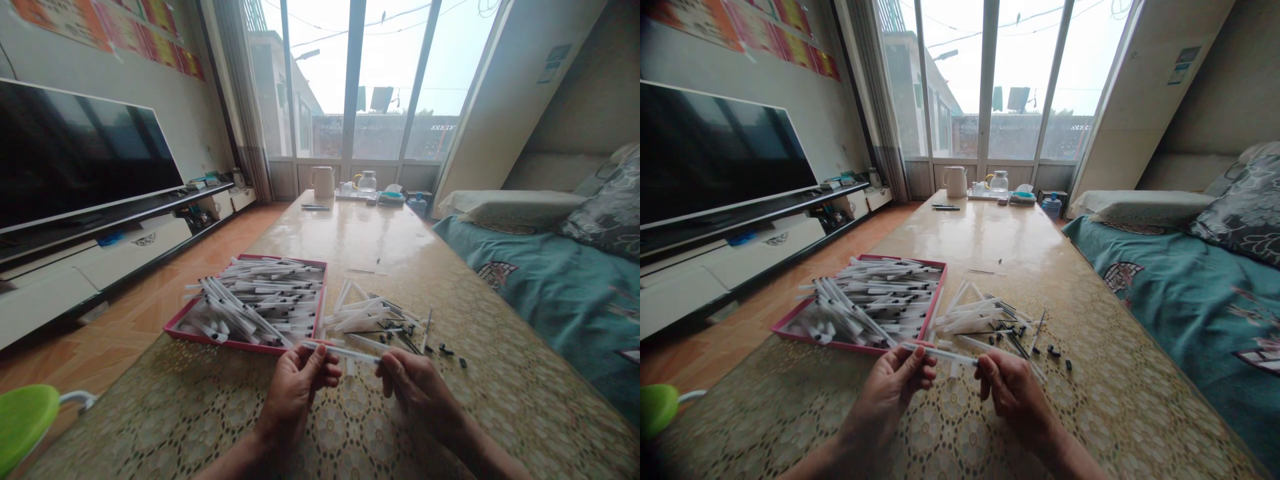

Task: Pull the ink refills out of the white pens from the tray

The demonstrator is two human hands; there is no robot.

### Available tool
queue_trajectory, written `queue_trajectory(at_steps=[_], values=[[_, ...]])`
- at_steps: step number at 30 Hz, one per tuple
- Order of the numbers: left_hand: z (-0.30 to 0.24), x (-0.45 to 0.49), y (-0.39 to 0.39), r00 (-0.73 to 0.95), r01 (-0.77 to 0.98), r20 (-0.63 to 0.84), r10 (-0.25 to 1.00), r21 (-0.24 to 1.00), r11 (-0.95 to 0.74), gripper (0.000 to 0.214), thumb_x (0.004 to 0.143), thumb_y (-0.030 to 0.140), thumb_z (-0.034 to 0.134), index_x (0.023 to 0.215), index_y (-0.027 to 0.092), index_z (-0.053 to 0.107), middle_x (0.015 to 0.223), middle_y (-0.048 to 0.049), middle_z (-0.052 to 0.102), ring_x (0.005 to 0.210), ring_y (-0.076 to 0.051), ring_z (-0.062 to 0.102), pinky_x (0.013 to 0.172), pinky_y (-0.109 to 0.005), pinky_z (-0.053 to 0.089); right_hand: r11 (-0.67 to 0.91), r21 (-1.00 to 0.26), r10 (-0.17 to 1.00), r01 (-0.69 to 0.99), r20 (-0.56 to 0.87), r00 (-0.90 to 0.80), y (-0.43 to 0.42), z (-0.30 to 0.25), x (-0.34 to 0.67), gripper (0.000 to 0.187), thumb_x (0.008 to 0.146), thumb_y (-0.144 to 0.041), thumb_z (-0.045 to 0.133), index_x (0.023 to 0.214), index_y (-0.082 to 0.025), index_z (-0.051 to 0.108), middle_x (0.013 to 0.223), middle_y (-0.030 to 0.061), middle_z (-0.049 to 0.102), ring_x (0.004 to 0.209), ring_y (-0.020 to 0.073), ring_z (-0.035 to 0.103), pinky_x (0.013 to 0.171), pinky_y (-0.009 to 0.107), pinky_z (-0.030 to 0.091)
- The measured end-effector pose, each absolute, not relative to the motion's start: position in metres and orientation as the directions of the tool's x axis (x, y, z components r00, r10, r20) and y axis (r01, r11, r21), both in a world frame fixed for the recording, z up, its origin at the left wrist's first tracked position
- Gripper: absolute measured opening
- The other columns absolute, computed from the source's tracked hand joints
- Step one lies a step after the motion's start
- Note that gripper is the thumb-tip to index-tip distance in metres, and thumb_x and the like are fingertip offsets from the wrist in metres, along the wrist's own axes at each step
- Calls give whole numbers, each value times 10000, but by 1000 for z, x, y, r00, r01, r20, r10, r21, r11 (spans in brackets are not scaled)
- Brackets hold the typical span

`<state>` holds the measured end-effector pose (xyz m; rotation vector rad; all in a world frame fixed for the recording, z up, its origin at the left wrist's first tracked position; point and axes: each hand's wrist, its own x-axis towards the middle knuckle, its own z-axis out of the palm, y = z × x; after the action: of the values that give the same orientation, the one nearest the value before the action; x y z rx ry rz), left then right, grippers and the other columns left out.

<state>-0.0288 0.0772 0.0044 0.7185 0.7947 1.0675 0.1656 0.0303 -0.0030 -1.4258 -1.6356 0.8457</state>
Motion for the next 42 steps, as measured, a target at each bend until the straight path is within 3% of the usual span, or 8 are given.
queue_trajectory(at_steps=[6, 11, 16, 21, 25, 30, 39, 42], values=[[6, -28, 77, 244, -461, -222, 944, 830, 314, 289, 586, 301, 786, 714, 94, 631, 591, -29, 662, 478, -102, 599, 443, -174, 479, 145, -877, 989, 459, 144, -36, 30, 0, 167, 254, 848, -429, 497, 827, -183, 556, 676, 2, 582, 510, 106, 501, 474, 203, 407], [3, -28, 79, 278, -455, -197, 940, 835, 309, 282, 597, 304, 779, 719, 94, 635, 600, -33, 662, 483, -104, 601, 453, -182, 483, 119, -889, 993, 442, 111, -45, 30, 0, 167, 386, 903, -436, 371, 661, -176, 523, 545, -25, 512, 387, 75, 431, 404, 195, 342], [2, -28, 79, 263, -461, -193, 945, 836, 299, 275, 606, 299, 774, 731, 97, 635, 607, -31, 663, 491, -107, 604, 459, -188, 488, 139, -877, 990, 460, 138, -36, 30, -2, 168, 229, 848, -405, 505, 869, -181, 545, 648, -18, 561, 491, 102, 487, 462, 203, 382], [3, -29, 78, 276, -453, -198, 940, 836, 309, 262, 611, 285, 772, 724, 95, 631, 604, -31, 656, 492, -109, 602, 458, -188, 482, 182, -824, 983, 537, 171, -71, 32, -4, 170, 404, 911, -422, 357, 654, -176, 549, 579, 0, 581, 471, 104, 496, 495, 221, 384], [1, -30, 78, 272, -446, -196, 942, 842, 304, 255, 623, 286, 764, 724, 95, 629, 612, -33, 655, 495, -107, 601, 458, -187, 480, 173, -834, 984, 524, 162, -68, 32, -4, 170, 225, 864, -398, 479, 866, -186, 554, 619, -11, 600, 567, 135, 556, 537, 224, 412], [3, -29, 77, 275, -443, -209, 938, 839, 317, 287, 599, 302, 777, 733, 95, 632, 613, -36, 661, 495, -110, 607, 460, -186, 483, 210, -807, 977, 552, 187, -100, 33, -6, 170, 377, 919, -408, 349, 709, -185, 569, 545, -8, 597, 524, 124, 548, 557, 231, 405], [3, -28, 78, 278, -438, -220, 935, 837, 327, 289, 596, 299, 780, 741, 95, 636, 610, -35, 665, 493, -112, 610, 466, -188, 490, 202, -805, 979, 558, 179, -96, 33, -6, 172, 405, 924, -425, 326, 712, -176, 565, 542, 0, 604, 530, 131, 555, 572, 240, 407], [3, -28, 78, 273, -437, -219, 937, 840, 323, 274, 608, 288, 774, 745, 95, 637, 619, -37, 665, 501, -112, 612, 474, -188, 491, 165, -835, 986, 524, 149, -74, 34, -5, 171, 268, 879, -422, 446, 859, -177, 553, 583, -12, 615, 533, 133, 558, 534, 227, 402]])
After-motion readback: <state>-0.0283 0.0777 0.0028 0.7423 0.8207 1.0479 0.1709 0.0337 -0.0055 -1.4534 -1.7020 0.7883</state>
